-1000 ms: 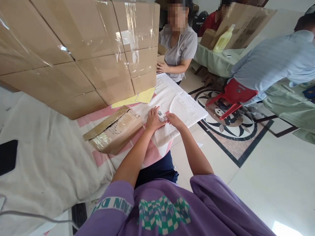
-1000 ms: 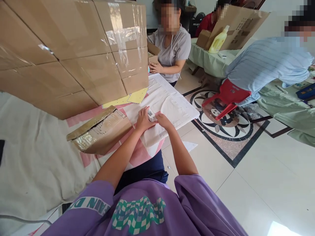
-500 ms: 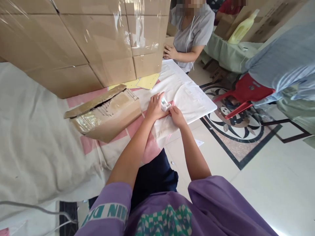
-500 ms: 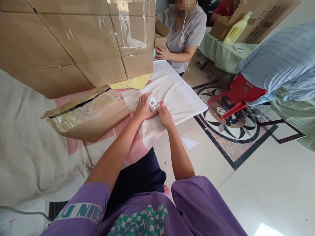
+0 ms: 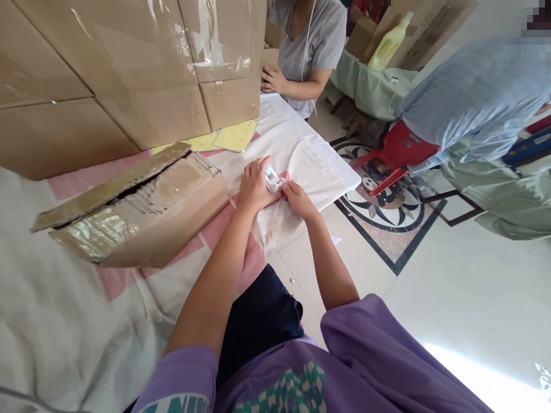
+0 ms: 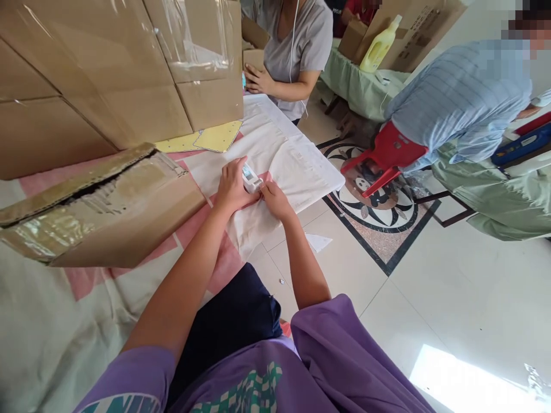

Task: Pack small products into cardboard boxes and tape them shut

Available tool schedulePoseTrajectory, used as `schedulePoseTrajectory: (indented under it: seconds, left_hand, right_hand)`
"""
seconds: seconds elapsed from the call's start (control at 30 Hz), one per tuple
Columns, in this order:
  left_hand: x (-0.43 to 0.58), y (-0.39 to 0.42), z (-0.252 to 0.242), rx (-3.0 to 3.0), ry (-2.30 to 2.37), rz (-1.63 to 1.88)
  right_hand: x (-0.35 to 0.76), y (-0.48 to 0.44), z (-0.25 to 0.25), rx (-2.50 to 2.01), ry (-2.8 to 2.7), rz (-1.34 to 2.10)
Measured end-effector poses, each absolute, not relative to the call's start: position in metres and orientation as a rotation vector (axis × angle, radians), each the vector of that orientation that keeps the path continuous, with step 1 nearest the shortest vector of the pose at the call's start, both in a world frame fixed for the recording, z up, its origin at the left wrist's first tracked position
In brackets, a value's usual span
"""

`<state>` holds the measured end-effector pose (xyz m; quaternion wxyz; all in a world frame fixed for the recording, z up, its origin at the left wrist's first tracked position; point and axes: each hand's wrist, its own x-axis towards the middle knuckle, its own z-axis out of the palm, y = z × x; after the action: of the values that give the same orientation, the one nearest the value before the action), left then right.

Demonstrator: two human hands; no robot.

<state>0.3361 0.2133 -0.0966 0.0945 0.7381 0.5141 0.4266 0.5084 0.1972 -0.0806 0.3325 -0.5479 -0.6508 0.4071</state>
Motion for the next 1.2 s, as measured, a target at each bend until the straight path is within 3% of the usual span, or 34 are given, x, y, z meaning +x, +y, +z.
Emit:
schedulePoseTrajectory:
  seconds: [0.2, 0.5, 0.73, 1.2]
  left_hand:
    - [0.331, 0.218, -0.099, 2.033, 1.426, 1.24]
    - [0.362, 0.204, -0.074, 1.663, 1.737, 1.166]
    - [0.357, 0.208, -0.07, 1.569, 1.591, 1.142]
    - [0.355, 0.223, -0.098, 1.597, 1.526, 1.296]
  right_hand:
    - [0.506, 0.192, -0.075, -1.424, -1.686, 1.054]
    - [0.502, 0.186, -0.069, -1.433, -1.641, 1.058]
    - [0.51, 0.189, -0.072, -1.407, -1.632, 1.112]
    - [0.508, 0.19, -0.076, -1.336, -1.637, 1.117]
